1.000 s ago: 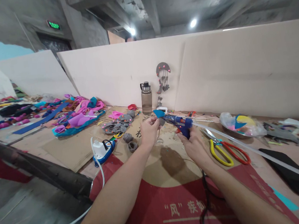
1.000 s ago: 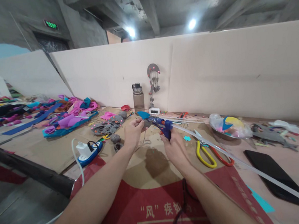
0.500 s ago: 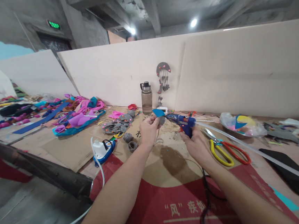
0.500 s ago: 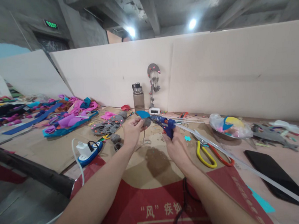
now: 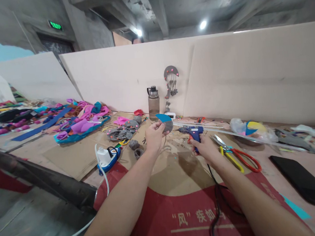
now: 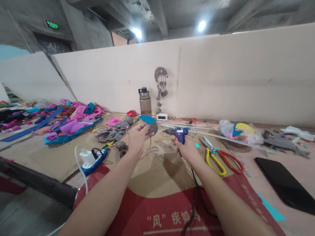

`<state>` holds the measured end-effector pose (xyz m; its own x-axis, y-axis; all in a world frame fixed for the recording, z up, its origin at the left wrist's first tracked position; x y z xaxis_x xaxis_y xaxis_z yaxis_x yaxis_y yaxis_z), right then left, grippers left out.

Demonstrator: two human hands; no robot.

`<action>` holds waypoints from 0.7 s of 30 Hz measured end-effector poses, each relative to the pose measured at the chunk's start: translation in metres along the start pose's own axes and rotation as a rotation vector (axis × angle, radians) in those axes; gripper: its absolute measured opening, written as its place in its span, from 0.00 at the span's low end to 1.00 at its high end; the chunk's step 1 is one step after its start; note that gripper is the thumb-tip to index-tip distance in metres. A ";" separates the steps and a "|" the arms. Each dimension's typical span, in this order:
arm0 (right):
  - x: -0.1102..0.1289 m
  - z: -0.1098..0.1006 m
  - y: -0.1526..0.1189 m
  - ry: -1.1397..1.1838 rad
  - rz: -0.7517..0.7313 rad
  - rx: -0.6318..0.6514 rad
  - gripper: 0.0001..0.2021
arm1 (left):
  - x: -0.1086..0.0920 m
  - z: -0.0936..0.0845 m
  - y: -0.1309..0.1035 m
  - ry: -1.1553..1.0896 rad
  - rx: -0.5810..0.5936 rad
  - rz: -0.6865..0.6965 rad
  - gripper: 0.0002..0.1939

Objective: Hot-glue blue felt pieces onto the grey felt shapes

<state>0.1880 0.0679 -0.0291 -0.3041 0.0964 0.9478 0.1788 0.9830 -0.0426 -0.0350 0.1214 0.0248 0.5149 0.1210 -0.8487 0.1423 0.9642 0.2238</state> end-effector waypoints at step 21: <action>0.049 0.002 -0.033 -0.330 -0.315 -0.046 0.12 | -0.015 0.001 0.001 0.148 0.027 0.143 0.10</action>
<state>0.1650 0.0406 0.0183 -0.6311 -0.1541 0.7602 0.0689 0.9651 0.2528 -0.0413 0.1204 0.0380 0.4021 0.2910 -0.8681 0.1002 0.9285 0.3576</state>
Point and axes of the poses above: each hand's wrist, its own y-axis towards the middle knuckle, its own z-axis out of the palm, x = y × z, the point moved 10 cm from there along y, towards the middle knuckle, and after that the axes turned 12 degrees about x, right-handed, at the moved point
